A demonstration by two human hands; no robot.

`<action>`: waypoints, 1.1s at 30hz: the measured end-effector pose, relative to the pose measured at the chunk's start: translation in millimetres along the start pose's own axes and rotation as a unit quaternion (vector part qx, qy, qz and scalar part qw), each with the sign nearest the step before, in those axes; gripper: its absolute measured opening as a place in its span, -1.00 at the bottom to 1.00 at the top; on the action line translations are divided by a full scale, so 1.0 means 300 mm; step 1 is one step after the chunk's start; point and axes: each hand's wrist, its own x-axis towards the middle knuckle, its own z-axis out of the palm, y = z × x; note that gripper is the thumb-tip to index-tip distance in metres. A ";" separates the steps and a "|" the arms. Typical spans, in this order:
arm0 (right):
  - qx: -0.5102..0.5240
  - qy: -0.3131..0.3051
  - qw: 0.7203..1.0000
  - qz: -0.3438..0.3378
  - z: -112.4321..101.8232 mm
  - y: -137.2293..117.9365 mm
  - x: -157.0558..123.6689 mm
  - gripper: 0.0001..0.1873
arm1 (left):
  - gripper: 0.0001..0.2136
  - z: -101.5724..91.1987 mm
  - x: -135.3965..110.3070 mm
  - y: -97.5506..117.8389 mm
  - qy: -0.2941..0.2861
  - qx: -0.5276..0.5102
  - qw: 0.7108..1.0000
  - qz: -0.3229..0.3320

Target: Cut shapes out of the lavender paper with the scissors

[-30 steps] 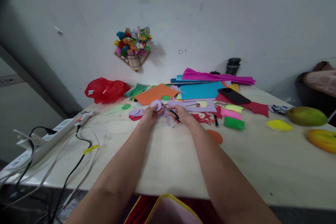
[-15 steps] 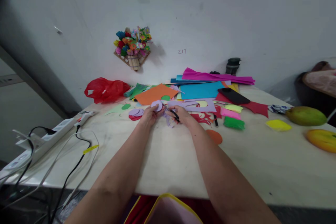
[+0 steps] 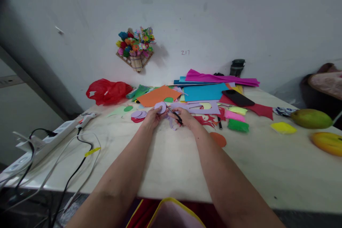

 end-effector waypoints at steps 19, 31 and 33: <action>-0.067 0.004 0.997 -0.022 0.000 -0.009 -0.004 -0.65 | -0.84 -0.015 0.013 -0.006 -0.015 0.025 1.000 0.004; -0.057 -0.005 0.997 -0.043 -0.005 -0.009 -0.001 -0.65 | -0.79 -0.012 0.008 -0.002 0.002 0.017 1.000 0.002; -0.049 -0.007 0.998 -0.036 -0.006 -0.011 0.000 -0.69 | -0.79 -0.011 0.006 -0.001 0.007 0.012 1.000 0.003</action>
